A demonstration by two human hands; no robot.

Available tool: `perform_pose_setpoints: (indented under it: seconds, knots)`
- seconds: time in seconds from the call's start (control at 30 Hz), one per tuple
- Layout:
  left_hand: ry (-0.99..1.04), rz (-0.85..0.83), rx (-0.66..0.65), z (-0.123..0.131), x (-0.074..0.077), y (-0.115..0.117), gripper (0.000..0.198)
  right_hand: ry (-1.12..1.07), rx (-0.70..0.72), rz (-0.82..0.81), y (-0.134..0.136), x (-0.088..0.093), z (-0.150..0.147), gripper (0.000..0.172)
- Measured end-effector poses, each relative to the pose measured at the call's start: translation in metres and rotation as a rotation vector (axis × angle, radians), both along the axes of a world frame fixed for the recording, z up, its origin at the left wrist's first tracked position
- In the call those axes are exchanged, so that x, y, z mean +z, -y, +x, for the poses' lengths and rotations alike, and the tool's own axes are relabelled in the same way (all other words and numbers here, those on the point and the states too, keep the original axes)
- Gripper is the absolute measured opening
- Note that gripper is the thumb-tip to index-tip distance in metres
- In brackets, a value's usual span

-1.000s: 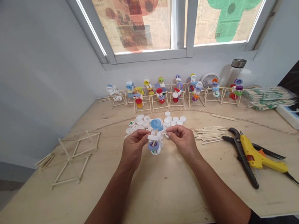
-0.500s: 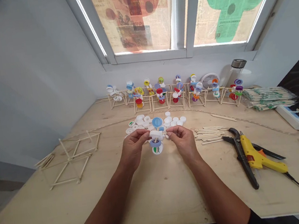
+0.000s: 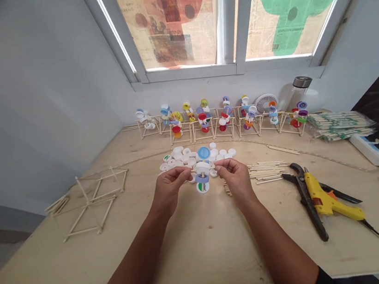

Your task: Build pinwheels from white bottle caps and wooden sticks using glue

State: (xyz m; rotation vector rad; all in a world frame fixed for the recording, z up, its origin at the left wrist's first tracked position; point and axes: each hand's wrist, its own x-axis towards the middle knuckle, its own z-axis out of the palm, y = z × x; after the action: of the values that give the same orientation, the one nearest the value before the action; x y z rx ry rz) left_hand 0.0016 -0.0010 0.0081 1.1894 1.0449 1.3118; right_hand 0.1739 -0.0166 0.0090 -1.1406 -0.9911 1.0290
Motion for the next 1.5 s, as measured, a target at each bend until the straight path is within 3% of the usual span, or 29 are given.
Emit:
perform_pose_setpoints:
  seconds: [0.33,0.5,0.73,0.97,1.2,1.5]
  knots:
    - [-0.115,0.034,0.056,0.0014,0.0015,0.0012,0.041,0.023,0.053,0.016,0.0047,0.0058,-0.0033,0.018]
    - [-0.109,0.036,0.005,0.0028,-0.0028,0.0012,0.055,0.051,0.066,0.008,0.0049,0.0058,-0.0041,0.02]
    - [-0.098,0.009,-0.022,0.0051,-0.0026,0.002,0.058,0.088,0.039,0.014,0.0022,0.0007,-0.0037,0.023]
    - [-0.102,0.045,0.013,0.0043,-0.0004,0.0026,0.044,0.061,0.017,0.055,0.0022,0.0033,-0.0036,0.023]
    - [0.04,0.01,-0.061,0.004,-0.0037,0.0014,0.018,-0.056,-0.001,0.115,0.0016,0.0072,0.0005,0.021]
    - [0.133,-0.018,-0.058,0.0037,-0.0053,-0.0001,0.018,-0.056,0.023,0.15,0.0009,0.0059,0.0038,0.018]
